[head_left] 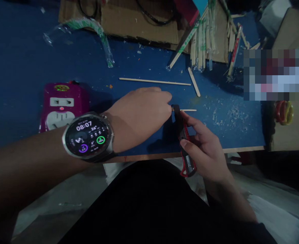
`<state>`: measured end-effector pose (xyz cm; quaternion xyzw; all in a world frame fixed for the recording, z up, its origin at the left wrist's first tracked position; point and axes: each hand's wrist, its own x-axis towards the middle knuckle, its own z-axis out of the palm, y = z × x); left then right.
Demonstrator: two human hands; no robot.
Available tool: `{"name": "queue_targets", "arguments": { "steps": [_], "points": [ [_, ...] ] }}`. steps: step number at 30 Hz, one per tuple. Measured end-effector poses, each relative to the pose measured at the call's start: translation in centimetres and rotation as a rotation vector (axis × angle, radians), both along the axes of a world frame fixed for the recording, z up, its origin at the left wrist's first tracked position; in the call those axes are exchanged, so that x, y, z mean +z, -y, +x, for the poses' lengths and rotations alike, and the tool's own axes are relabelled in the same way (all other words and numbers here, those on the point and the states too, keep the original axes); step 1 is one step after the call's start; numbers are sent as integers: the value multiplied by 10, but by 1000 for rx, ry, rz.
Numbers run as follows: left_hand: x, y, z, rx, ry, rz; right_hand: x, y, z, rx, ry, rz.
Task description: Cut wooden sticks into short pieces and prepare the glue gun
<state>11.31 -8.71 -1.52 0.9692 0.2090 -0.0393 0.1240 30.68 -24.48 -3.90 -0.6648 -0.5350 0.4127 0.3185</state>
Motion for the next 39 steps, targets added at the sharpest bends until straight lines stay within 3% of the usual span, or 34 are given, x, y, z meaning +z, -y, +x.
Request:
{"name": "queue_targets", "arguments": {
  "steps": [8, 22, 28, 34, 39],
  "points": [
    [1, 1, 1, 2, -30, 4, -1, -1, 3, -14, -155, -7],
    [4, 1, 5, -2, -79, -9, 6, -7, 0, -92, -231, -59],
    [4, 0, 3, 3, -78, 8, 2, -4, -4, 12, -61, 64],
    [5, 1, 4, 7, -81, -12, 10, 1, -9, 85, 154, 62],
    [10, 2, 7, 15, -154, -19, 9, -3, -10, 74, 205, 69]
  ]
}}
